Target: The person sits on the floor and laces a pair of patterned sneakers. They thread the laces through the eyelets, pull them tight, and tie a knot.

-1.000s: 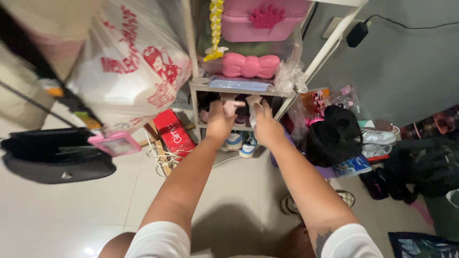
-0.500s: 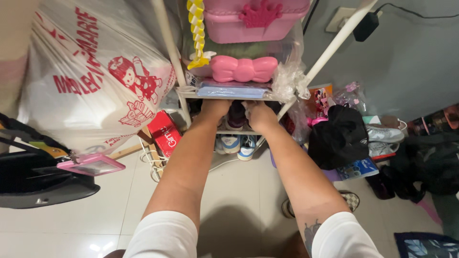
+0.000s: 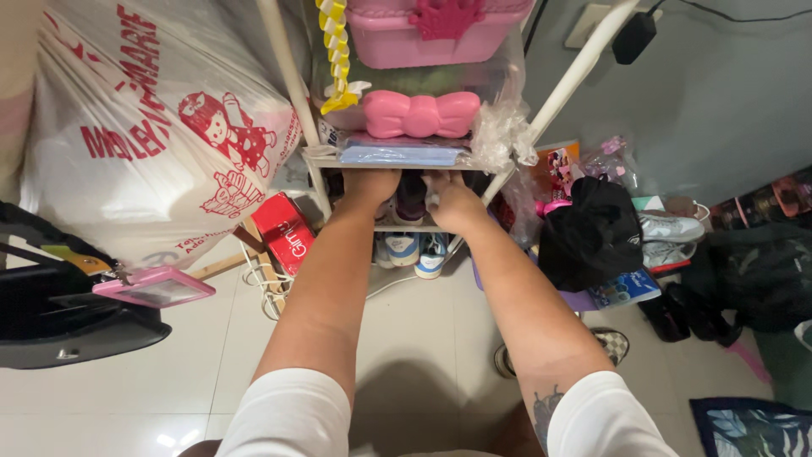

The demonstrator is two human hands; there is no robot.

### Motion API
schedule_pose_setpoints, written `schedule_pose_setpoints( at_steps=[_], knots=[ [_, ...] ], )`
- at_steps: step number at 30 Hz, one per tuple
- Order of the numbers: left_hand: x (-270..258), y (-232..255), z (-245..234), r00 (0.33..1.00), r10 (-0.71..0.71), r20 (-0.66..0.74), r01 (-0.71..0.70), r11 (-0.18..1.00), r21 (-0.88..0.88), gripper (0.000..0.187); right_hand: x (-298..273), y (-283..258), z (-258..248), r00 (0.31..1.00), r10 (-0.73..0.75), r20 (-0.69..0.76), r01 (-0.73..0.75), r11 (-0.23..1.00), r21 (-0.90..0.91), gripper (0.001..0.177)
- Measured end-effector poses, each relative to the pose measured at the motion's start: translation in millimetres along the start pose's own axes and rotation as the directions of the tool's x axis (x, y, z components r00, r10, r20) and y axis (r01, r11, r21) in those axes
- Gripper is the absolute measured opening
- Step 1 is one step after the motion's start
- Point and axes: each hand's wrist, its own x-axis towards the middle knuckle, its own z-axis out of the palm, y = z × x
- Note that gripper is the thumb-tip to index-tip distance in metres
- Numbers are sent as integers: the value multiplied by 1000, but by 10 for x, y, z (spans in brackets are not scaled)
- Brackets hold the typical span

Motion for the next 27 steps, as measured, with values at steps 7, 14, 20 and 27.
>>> schedule_pose_setpoints(
  at_steps=[7,14,20,27],
  knots=[
    [-90,2,-125,999,-20,27,20,1000,-14,36,-355,203,234,959,-72,-273,72,997,-8,62],
    [-961,-115,-325,1000,-3,-15,-1,953,-302,59,-423,435,957,937,-74,-341,89,996,26,47],
    [-1931,-574,-305,985,-140,100,164,942,-293,59,10,48,1372,822,-481,-306,404,870,-283,23],
    [-2801,-1447,23,839,-481,255,505,862,-33,60,391,-152,1691,977,-193,92,213,862,-460,37]
  ],
)
